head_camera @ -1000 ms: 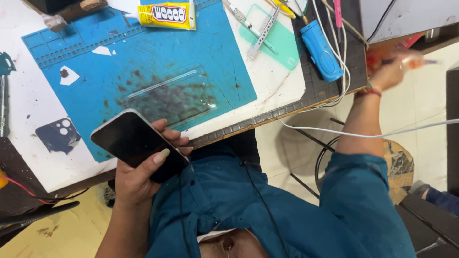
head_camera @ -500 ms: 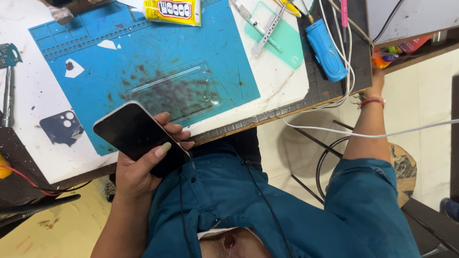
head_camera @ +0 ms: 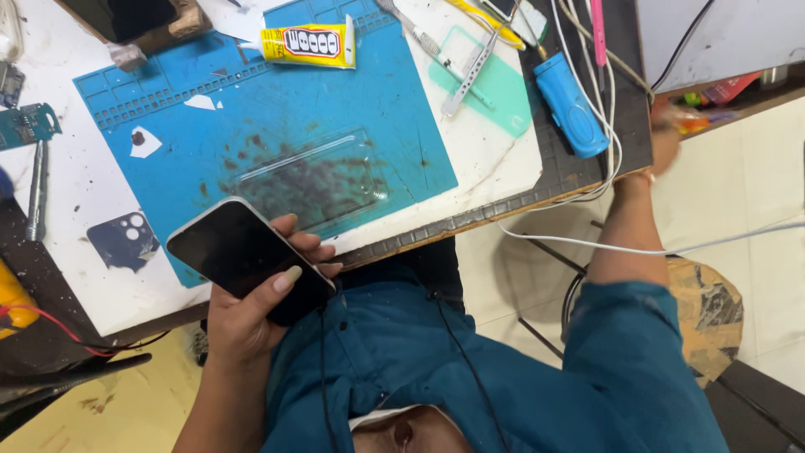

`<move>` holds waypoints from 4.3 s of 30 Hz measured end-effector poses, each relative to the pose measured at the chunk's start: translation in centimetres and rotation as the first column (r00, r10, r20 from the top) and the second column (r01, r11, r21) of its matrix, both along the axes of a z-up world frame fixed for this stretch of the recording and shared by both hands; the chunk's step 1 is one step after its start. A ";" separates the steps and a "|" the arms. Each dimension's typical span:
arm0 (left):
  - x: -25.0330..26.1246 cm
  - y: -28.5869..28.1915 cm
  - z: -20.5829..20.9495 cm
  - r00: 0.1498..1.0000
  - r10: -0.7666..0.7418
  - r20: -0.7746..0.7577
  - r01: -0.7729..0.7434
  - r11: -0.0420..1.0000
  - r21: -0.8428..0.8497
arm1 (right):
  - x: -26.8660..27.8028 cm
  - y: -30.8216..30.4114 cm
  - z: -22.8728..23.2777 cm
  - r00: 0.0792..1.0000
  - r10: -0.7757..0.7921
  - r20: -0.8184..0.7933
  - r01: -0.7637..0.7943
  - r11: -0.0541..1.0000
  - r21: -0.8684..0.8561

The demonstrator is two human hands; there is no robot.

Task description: The person secures a smartphone with multiple rubber bands, then uses a blue electric screwdriver to remove screws from the back casing. After opening the device, they use a hot air gun and tweezers to work on the internal circuit board.

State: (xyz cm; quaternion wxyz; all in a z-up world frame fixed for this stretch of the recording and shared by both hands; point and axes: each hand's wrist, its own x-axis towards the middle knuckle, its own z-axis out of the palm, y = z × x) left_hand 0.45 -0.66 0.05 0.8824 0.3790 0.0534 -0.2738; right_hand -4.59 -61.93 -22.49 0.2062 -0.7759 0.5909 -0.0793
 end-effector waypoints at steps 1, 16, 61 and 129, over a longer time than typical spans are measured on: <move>0.1 0.1 -0.2 1.000 -0.003 -0.004 0.003 1.000 -0.011 | -0.7 -0.4 0.6 0.994 -0.111 0.021 0.111 0.993 -0.032; -0.3 0.3 -0.6 1.000 -0.030 0.004 0.030 1.000 0.001 | -2.3 -1.1 1.7 0.242 -0.566 0.788 0.015 0.814 0.580; 0.8 -1.1 -1.1 0.997 -0.076 0.018 0.075 0.995 0.061 | 8.9 2.8 -2.5 0.771 0.093 0.630 -0.370 0.871 0.325; -1.4 4.9 -2.7 0.996 0.007 -0.086 -0.014 0.997 -0.082 | 8.6 36.3 19.8 0.431 -0.672 0.602 -0.794 0.033 0.607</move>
